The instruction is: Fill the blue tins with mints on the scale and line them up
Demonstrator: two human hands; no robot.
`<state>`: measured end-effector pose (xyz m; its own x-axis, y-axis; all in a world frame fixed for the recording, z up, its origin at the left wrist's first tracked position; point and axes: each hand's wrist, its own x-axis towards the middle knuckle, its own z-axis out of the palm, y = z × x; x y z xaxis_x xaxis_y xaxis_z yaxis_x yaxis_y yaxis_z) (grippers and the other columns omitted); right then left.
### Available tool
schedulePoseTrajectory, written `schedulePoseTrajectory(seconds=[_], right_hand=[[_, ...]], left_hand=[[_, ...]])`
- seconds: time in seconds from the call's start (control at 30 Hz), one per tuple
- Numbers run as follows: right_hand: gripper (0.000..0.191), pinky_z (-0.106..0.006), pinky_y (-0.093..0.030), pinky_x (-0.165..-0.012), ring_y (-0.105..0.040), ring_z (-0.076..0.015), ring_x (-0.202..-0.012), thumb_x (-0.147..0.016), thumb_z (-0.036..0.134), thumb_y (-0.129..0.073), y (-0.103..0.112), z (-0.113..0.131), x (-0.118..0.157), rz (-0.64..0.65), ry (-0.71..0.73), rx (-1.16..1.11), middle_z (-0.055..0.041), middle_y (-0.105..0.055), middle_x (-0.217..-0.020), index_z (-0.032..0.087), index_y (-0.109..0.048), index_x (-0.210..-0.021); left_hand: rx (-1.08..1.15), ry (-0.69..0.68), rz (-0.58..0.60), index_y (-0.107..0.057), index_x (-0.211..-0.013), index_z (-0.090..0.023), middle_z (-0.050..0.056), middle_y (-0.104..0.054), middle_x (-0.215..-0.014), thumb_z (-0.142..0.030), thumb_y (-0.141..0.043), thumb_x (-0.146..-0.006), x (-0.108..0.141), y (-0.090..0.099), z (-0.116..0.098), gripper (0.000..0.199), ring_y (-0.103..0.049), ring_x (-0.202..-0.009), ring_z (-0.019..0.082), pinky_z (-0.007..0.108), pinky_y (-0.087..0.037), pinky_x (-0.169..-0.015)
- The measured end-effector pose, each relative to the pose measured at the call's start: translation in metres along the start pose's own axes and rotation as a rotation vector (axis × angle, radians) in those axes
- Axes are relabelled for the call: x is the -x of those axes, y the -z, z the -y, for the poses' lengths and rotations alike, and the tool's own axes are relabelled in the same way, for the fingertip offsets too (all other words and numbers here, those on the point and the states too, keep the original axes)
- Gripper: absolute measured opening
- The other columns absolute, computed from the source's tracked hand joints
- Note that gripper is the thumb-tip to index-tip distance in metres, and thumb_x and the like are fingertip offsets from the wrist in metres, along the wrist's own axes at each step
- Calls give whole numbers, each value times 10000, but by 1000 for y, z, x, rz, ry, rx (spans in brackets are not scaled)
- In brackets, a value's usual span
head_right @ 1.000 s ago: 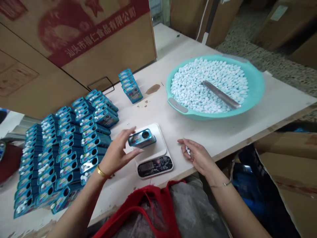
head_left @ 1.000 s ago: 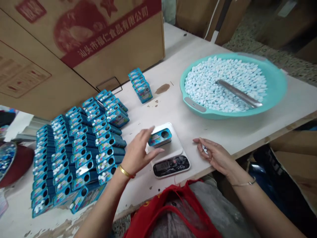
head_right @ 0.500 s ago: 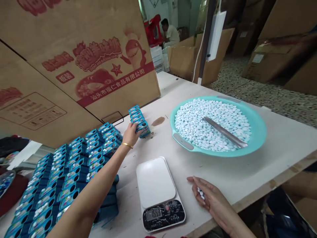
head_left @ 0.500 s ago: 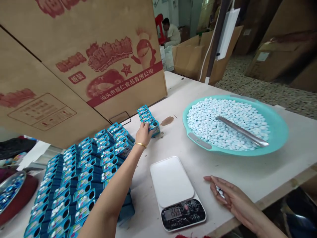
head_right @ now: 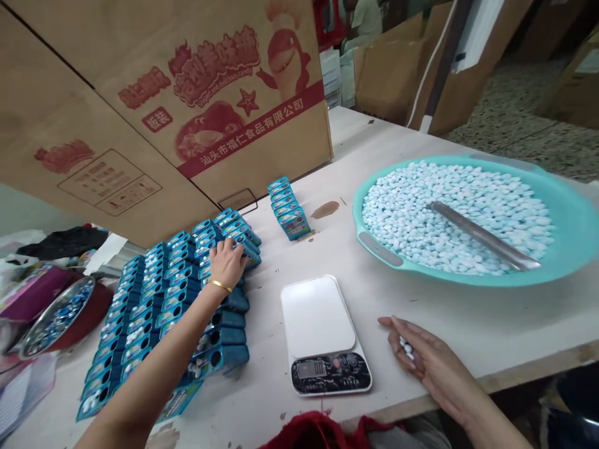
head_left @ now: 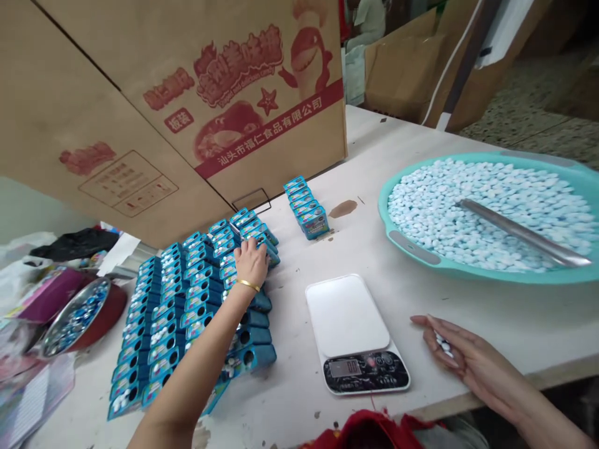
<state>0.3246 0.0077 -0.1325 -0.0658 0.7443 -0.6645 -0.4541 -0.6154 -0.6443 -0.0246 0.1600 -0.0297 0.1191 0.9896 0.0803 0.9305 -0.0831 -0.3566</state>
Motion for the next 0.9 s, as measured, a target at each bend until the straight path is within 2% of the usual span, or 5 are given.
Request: schedulePoseTrajectory(seconds=[0.1,0.33,0.53,0.73,0.9], right_hand=[[377,-176,-269,-409,-312,-53,-487,-729,450,-679,-1,1,2,18,41,8,8,-505,-655,164,-689,-975],[360,-226,-231,-401,-317,-61,-452,-744,459,-649,-3,2,1,33,166,49,-9,-532,-653,137,-686,-902],[273,-224,-245,-411,-358,-58,-453,-738,376,-658,-1,0,-1,68,207,23,-18,-573,-679,141,-684,-875],[264,-214,-230,-393,-355,-56,-445,-729,398,-672,3,1,0,69,189,-10,-3,-577,-671,174,-658,-869],[272,-195,-268,-401,-363,-50,-463,-698,419,-707,9,1,0,61,146,-29,-2,-579,-682,182,-653,-821]], left_hand=[[31,-72,-6,-614,-885,-195,112,-523,-1176,-244,-486,-854,7,13,-13,141,-441,-1101,295,423,-333,-858],[136,-440,67,-577,-894,-164,76,-587,-952,-244,-425,-901,49,102,-82,172,-571,-784,195,329,-380,-681],[162,-641,136,-569,-891,-162,72,-596,-926,-215,-460,-884,62,101,-135,121,-604,-770,203,329,-417,-656],[403,-600,97,-538,-1026,-164,84,-593,-1061,-403,-554,-844,63,106,-115,301,-599,-898,218,346,-471,-750],[755,-328,-27,-549,-1000,-179,44,-631,-961,-419,-517,-867,89,106,-70,276,-608,-851,154,273,-483,-720]])
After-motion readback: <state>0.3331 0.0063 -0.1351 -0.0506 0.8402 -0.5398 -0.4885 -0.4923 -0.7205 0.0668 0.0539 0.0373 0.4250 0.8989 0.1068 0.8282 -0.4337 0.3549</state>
